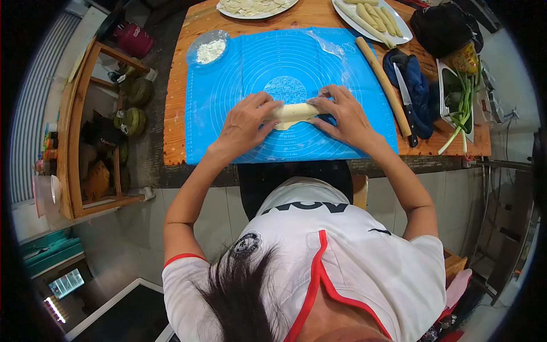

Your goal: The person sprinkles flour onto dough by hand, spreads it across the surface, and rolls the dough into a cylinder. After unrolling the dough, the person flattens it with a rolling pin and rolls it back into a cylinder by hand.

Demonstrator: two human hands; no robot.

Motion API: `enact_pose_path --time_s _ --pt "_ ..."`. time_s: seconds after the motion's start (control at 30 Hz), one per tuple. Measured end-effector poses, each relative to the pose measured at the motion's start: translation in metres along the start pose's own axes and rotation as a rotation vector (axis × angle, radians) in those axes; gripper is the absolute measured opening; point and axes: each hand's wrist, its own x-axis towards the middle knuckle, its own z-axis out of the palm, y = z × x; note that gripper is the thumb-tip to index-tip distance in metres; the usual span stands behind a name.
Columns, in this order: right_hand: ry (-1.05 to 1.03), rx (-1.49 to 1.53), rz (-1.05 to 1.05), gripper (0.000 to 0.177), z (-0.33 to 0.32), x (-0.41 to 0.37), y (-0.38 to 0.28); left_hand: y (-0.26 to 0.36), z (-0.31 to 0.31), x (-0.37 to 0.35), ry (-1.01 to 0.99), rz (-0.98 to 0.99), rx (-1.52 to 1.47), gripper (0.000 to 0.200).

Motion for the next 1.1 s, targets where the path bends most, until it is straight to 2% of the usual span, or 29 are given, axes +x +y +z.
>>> enact_pose_path --time_s 0.13,0.23,0.3,0.33,0.4,0.5,0.53,0.73,0.83,0.97,1.1 --pt "0.002 -0.01 -0.035 0.041 -0.004 -0.002 -0.005 0.004 -0.005 -0.003 -0.088 -0.061 -0.029 0.036" --pt "0.087 -0.084 -0.053 0.044 0.01 0.018 -0.002 -0.004 0.002 0.013 0.037 -0.07 -0.079 0.036" --pt "0.151 -0.153 -0.069 0.046 0.027 0.039 -0.001 -0.026 0.03 0.026 0.126 -0.067 0.07 0.04" --pt "0.068 -0.126 -0.041 0.047 0.036 0.04 -0.001 -0.03 0.042 0.028 0.173 -0.059 0.146 0.043" --pt "-0.09 -0.078 0.012 0.049 0.05 0.041 -0.001 -0.029 0.054 0.023 0.109 -0.058 0.14 0.045" --pt "-0.143 -0.161 -0.02 0.05 0.043 0.017 -0.012 -0.015 0.052 0.008 0.05 -0.06 0.152 0.045" --pt "-0.096 -0.173 -0.059 0.05 0.042 0.005 -0.015 -0.006 0.049 0.0 0.035 -0.066 0.155 0.044" --pt "-0.13 -0.134 -0.041 0.055 0.01 -0.044 -0.038 0.025 0.04 -0.041 -0.008 0.019 0.174 0.049" --pt "-0.11 -0.21 0.056 0.057 -0.006 -0.063 -0.025 0.026 0.036 -0.052 0.016 0.057 0.171 0.049" --pt "-0.048 -0.422 0.17 0.047 -0.016 -0.076 -0.001 0.018 0.032 -0.057 0.104 0.008 0.1 0.053" --pt "0.163 -0.102 0.034 0.044 0.016 -0.026 -0.041 0.011 0.027 -0.058 0.119 -0.049 0.125 0.065"
